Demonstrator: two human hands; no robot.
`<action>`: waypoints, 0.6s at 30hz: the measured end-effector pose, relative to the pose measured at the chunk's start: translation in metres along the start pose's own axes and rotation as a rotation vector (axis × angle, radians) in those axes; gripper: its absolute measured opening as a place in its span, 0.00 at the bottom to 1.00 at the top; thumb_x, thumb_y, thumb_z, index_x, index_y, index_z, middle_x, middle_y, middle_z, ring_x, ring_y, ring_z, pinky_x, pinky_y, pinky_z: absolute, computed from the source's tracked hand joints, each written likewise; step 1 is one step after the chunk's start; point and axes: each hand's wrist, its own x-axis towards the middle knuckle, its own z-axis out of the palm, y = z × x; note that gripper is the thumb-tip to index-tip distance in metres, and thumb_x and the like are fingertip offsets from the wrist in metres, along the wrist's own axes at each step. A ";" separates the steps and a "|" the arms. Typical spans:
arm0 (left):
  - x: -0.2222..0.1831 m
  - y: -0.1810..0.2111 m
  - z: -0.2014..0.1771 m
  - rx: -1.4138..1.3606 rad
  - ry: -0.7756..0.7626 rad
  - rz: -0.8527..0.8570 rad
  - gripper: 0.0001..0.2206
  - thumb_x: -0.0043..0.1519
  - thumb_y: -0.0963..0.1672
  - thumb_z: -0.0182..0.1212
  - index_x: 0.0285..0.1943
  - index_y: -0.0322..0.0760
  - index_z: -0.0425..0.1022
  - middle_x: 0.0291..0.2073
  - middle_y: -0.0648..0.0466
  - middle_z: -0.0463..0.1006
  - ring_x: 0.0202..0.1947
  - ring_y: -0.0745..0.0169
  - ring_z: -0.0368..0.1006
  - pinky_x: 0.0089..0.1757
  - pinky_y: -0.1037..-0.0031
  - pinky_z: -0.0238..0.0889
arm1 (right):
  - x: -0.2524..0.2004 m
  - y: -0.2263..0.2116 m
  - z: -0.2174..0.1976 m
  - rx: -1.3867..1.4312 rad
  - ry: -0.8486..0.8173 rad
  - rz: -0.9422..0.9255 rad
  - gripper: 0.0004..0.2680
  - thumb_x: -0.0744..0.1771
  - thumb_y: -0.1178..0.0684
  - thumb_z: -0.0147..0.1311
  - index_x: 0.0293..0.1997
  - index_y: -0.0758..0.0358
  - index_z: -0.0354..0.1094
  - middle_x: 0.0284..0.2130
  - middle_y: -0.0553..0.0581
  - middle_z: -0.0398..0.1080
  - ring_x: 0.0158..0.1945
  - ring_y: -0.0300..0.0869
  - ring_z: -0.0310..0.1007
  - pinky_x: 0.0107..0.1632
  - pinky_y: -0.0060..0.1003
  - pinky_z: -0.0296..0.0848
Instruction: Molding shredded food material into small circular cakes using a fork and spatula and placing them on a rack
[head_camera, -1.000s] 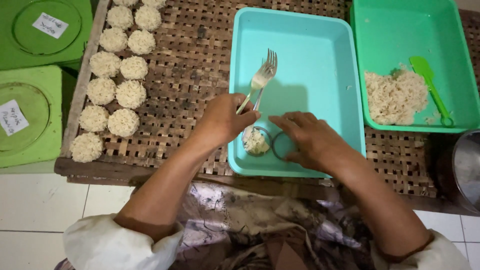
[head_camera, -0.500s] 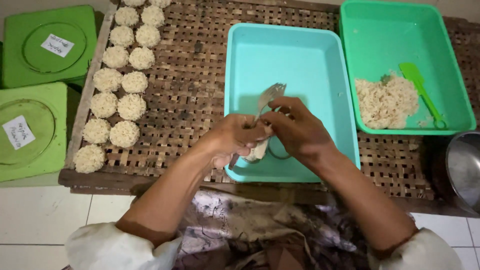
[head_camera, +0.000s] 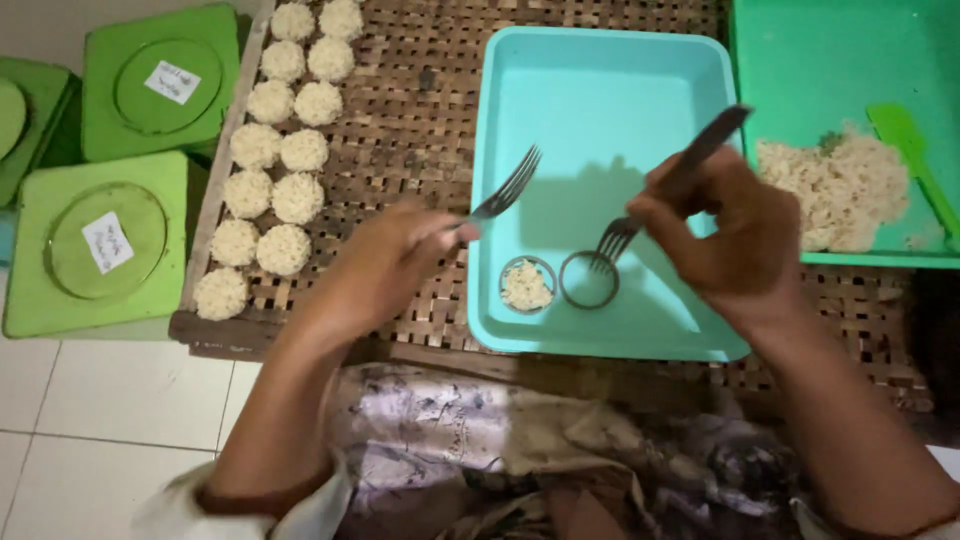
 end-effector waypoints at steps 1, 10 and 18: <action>-0.005 0.007 -0.001 0.003 -0.005 0.003 0.16 0.70 0.45 0.44 0.58 0.48 0.80 0.34 0.55 0.73 0.32 0.62 0.68 0.38 0.70 0.68 | -0.001 -0.001 0.001 -0.002 0.004 0.005 0.10 0.67 0.65 0.67 0.43 0.72 0.63 0.39 0.64 0.76 0.34 0.45 0.78 0.40 0.37 0.80; -0.026 0.013 0.005 0.168 0.092 -0.158 0.15 0.62 0.40 0.58 0.56 0.50 0.78 0.51 0.53 0.82 0.19 0.65 0.74 0.23 0.77 0.72 | -0.001 -0.028 0.008 -0.011 -0.068 0.128 0.05 0.68 0.59 0.59 0.42 0.72 0.77 0.36 0.60 0.79 0.28 0.42 0.73 0.30 0.33 0.70; -0.025 0.020 0.011 0.462 -0.018 -0.169 0.12 0.65 0.42 0.59 0.55 0.50 0.79 0.41 0.55 0.76 0.33 0.59 0.77 0.37 0.72 0.82 | -0.008 -0.028 0.035 -0.024 -0.176 0.254 0.10 0.68 0.57 0.57 0.54 0.65 0.71 0.32 0.50 0.80 0.30 0.38 0.78 0.32 0.32 0.72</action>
